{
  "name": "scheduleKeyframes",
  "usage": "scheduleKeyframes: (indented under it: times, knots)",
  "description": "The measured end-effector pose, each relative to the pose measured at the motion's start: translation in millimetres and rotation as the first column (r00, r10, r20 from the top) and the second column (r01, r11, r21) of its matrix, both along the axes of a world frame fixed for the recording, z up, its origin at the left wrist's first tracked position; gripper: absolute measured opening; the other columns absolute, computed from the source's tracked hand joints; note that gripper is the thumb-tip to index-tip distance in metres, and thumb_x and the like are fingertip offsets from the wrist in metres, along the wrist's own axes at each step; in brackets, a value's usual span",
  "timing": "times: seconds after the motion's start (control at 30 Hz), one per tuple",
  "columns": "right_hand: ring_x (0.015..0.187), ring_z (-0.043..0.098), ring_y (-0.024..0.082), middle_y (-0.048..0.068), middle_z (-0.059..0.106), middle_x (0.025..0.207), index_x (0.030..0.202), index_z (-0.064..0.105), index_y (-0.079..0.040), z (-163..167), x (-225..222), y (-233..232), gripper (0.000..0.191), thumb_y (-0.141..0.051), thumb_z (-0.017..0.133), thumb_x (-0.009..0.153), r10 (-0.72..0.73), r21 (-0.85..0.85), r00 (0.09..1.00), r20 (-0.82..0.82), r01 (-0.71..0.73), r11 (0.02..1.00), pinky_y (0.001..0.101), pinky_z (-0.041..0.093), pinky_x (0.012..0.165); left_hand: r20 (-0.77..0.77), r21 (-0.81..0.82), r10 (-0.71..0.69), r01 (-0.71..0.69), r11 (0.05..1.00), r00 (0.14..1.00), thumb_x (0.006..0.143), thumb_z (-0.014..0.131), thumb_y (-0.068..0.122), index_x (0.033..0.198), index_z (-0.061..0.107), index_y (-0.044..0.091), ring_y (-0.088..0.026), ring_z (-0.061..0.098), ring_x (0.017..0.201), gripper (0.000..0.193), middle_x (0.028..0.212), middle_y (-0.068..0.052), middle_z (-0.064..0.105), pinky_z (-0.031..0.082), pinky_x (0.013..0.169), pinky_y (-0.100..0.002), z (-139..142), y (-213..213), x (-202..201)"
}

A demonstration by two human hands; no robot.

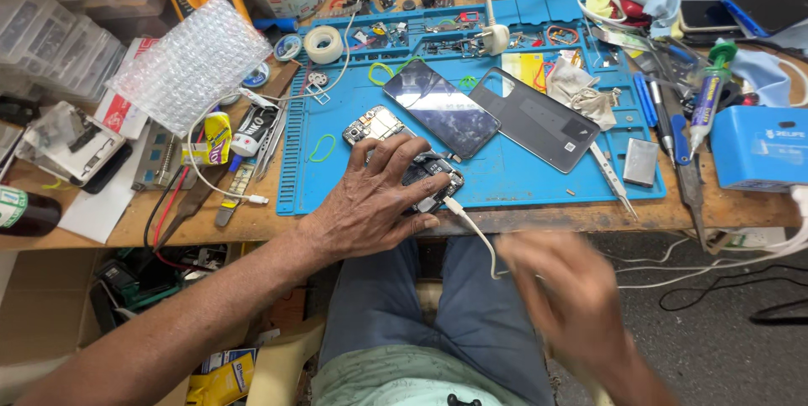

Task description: The person repairs a disassembled smartphone at a workbench. They hold and align the screen assembly against the phone frame, press it into place, connect a charging cable to the phone, and repeatedly press and reposition the display and frame while checking the fit.

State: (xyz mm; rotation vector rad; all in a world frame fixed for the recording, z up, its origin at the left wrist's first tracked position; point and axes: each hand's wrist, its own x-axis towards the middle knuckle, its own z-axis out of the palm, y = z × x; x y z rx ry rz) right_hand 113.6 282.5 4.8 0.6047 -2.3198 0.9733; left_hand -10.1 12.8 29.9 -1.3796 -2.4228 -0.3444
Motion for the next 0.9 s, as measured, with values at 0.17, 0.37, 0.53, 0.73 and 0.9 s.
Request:
scheduleKeyframes:
  times: [0.17,0.37,0.53,0.73,0.9]
  knots:
    - [0.114,0.062,0.028,0.008,0.069,0.122,0.118,0.072,-0.005,28.9,-71.3,-25.0,0.033,-0.019,0.072,0.089,0.015,0.343,0.999,0.039,-0.028,0.939,0.0455,0.046,0.096,0.051,0.084,-0.03,0.026,0.996,0.998,0.088,0.077,0.044,0.138,0.064,0.019,-0.037,0.039,0.138,0.058,0.143,-0.018,0.042,0.032,0.106,-0.052,-0.5,-3.0,0.9]
    - [0.115,0.06,0.023,0.003,0.069,0.121,0.118,0.073,-0.009,27.4,-88.6,-42.2,0.041,-0.035,0.072,0.087,0.002,0.48,1.0,-0.031,0.013,0.877,0.043,0.041,0.097,0.244,0.405,-0.061,-0.045,0.913,0.968,0.086,0.079,0.04,0.123,0.067,0.014,-0.031,0.056,0.124,0.047,0.127,-0.014,0.06,0.042,0.107,-0.045,4.0,-27.3,-10.4]
    - [0.116,0.06,0.021,0.003,0.069,0.121,0.116,0.073,-0.006,22.8,-92.4,-41.8,0.046,-0.039,0.073,0.084,0.009,0.546,1.0,-0.023,0.005,0.838,0.0429,0.041,0.096,0.122,0.227,0.224,-0.247,0.942,0.967,0.096,0.07,0.022,0.129,0.066,0.007,-0.029,0.059,0.126,0.037,0.13,-0.011,0.064,0.044,0.107,-0.044,7.6,-58.6,-38.5]
    - [0.114,0.058,0.033,0.015,0.064,0.123,0.115,0.069,0.001,24.6,-89.0,-54.0,0.07,-0.054,0.079,0.072,-0.018,0.481,1.0,0.005,0.013,0.876,0.0488,0.044,0.092,0.159,0.145,0.077,-0.101,0.984,0.984,0.09,0.075,0.035,0.133,0.064,0.008,-0.035,0.055,0.124,0.052,0.132,-0.017,0.058,0.044,0.101,-0.048,5.4,-64.8,-48.0]
    - [0.108,0.059,0.037,0.02,0.063,0.12,0.113,0.068,0.003,23.8,-90.3,-67.0,0.068,-0.048,0.084,0.071,-0.111,0.434,0.99,0.081,0.065,0.898,0.0504,0.048,0.089,0.122,0.065,0.041,-0.049,0.997,0.992,0.088,0.074,0.037,0.134,0.062,0.011,-0.035,0.056,0.122,0.055,0.128,-0.016,0.059,0.046,0.1,-0.048,4.8,-64.5,-59.7]
